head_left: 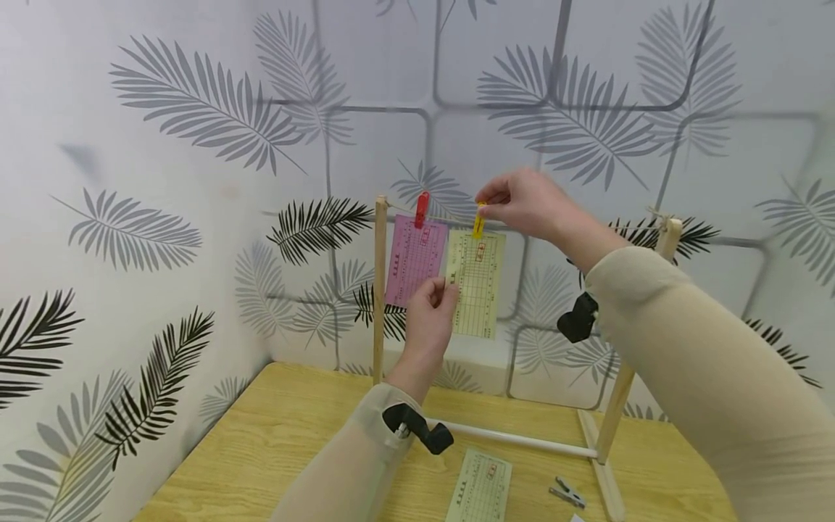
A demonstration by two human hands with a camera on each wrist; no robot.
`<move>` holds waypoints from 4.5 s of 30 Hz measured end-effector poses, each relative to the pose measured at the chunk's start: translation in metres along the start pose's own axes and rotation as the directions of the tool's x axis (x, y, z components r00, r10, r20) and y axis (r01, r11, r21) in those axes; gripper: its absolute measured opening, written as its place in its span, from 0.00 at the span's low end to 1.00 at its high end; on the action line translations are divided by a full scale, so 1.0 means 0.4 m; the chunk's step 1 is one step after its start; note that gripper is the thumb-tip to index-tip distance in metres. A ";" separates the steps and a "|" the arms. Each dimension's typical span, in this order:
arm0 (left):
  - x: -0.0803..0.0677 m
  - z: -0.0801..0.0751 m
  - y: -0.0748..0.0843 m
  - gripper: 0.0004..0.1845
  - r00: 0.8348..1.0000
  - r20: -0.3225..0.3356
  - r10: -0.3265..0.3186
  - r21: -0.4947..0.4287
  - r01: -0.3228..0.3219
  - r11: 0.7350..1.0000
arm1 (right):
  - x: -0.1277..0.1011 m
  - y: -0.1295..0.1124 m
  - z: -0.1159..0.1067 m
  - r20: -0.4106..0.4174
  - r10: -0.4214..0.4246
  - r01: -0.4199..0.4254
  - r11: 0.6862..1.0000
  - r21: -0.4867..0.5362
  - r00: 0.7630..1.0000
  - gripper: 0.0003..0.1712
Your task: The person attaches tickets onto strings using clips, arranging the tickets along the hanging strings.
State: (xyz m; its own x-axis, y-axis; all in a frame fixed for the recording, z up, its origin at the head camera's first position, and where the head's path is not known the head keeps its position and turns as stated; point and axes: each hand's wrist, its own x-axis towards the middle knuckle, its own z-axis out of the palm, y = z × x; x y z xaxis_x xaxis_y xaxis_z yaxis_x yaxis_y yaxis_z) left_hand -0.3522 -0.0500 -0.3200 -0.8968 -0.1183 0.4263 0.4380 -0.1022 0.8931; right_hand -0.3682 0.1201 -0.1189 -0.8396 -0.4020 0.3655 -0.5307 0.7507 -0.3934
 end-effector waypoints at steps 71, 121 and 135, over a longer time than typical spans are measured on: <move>-0.051 -0.042 -0.048 0.08 0.994 -0.108 -0.023 0.000 0.023 1.000 | -0.086 0.008 0.005 -0.073 -0.064 0.055 0.992 -0.118 0.995 0.25; -0.322 -0.111 -0.324 0.12 0.991 0.051 -0.122 0.245 0.106 0.964 | -0.665 0.433 0.487 0.040 0.273 -0.272 0.912 0.306 0.961 0.20; -0.358 -0.098 -0.388 0.12 0.983 0.115 -0.142 0.299 0.102 0.949 | -0.720 0.499 0.563 0.095 0.371 -0.378 0.843 0.384 0.924 0.22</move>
State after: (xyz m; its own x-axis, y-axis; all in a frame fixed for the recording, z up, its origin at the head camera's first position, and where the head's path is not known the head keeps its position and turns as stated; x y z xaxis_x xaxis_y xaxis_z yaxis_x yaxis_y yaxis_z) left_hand -0.2891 -0.0560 -0.5254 -0.9511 0.0118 0.3086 0.3053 0.1860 0.9339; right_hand -0.2583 0.2676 -0.4928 -0.9834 -0.1431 0.1114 -0.1747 0.5832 -0.7933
